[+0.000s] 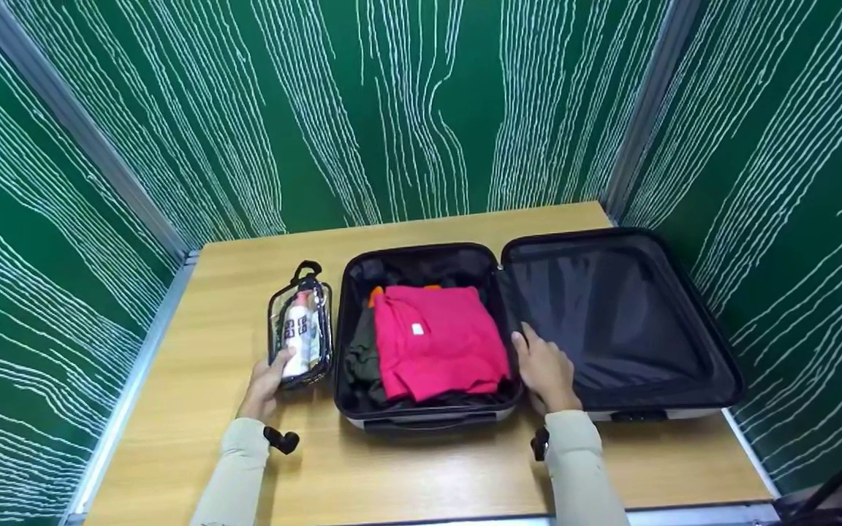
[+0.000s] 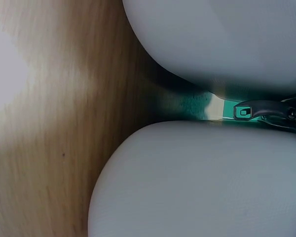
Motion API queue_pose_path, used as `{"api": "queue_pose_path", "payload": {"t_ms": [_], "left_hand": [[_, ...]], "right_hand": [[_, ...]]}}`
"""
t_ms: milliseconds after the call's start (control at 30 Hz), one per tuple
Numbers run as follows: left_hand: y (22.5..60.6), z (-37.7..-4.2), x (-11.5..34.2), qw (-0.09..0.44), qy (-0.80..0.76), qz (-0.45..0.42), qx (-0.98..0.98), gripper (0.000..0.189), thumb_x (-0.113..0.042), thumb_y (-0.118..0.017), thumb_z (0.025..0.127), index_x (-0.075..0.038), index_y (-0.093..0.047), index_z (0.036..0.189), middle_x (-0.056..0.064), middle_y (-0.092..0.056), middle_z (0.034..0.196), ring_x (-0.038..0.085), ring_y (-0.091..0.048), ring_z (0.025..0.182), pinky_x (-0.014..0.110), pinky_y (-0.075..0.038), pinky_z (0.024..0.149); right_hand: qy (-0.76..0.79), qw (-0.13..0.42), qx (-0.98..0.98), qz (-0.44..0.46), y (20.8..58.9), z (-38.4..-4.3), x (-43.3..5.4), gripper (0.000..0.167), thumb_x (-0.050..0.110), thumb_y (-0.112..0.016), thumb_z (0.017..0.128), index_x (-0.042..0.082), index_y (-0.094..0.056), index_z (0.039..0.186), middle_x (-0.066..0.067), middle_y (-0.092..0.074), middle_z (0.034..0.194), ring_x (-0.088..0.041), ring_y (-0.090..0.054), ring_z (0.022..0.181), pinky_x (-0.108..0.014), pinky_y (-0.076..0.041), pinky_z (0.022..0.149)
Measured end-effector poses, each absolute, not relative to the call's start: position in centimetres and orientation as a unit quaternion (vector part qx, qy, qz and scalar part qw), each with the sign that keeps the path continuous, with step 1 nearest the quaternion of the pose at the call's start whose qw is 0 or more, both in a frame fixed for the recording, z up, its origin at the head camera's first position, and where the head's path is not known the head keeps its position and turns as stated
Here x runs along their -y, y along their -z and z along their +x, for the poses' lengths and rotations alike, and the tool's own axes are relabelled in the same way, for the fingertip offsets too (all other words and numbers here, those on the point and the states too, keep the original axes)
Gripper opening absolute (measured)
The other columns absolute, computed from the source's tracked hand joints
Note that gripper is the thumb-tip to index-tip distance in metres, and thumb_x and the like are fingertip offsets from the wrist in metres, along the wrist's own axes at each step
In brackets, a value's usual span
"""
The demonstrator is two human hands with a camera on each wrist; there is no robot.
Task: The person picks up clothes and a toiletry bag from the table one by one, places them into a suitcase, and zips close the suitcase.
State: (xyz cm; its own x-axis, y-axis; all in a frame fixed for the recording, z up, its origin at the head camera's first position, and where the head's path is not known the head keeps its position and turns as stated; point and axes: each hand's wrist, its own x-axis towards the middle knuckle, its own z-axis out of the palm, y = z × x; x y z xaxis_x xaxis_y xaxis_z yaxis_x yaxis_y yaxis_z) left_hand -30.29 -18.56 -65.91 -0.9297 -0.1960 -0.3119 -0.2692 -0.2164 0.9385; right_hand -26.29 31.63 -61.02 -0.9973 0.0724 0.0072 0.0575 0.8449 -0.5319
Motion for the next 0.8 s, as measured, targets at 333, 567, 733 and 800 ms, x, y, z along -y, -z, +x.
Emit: {"api": "queue_pose_path", "payload": {"t_ms": [333,567,733,800], "left_hand": [[65.4,-29.9,18.8,0.029,-0.772,-0.175,-0.611,0.049,-0.026,-0.072,0.093,0.005,-0.061,0.128,0.001,-0.076,0.095,0.014,-0.072,0.085,0.026,-0.057,0.081],[65.2,-29.8,18.8,0.013,-0.754,-0.185,-0.630,0.044,-0.025,-0.072,0.092,0.005,-0.064,0.123,0.001,-0.076,0.092,0.013,-0.070,0.081,0.025,-0.055,0.079],[64.4,-29.4,18.9,0.002,-0.723,-0.196,-0.662,0.039,-0.025,-0.072,0.091,0.005,-0.067,0.115,-0.003,-0.073,0.084,0.010,-0.066,0.075,0.023,-0.052,0.076],[64.3,-29.4,18.9,0.007,-0.722,-0.195,-0.664,0.039,-0.026,-0.071,0.092,0.005,-0.068,0.116,-0.004,-0.073,0.085,0.009,-0.066,0.076,0.023,-0.052,0.076]], "right_hand": [[-0.274,0.011,0.961,-0.033,61.1,-26.3,-31.6,0.065,0.051,-0.027,0.110,0.006,-0.041,0.155,-0.031,-0.054,0.143,-0.057,-0.055,0.124,-0.071,-0.044,0.096],[-0.274,0.012,0.961,-0.036,61.0,-26.3,-31.6,0.066,0.052,-0.027,0.109,0.007,-0.042,0.155,-0.031,-0.054,0.142,-0.058,-0.056,0.122,-0.072,-0.044,0.094],[-0.276,0.015,0.961,-0.032,61.0,-26.2,-31.6,0.065,0.051,-0.027,0.110,0.006,-0.042,0.154,-0.030,-0.054,0.143,-0.058,-0.055,0.122,-0.071,-0.044,0.094],[-0.276,0.014,0.960,-0.033,61.0,-26.2,-31.7,0.066,0.051,-0.026,0.110,0.006,-0.042,0.155,-0.029,-0.054,0.144,-0.058,-0.055,0.123,-0.071,-0.044,0.095]]}}
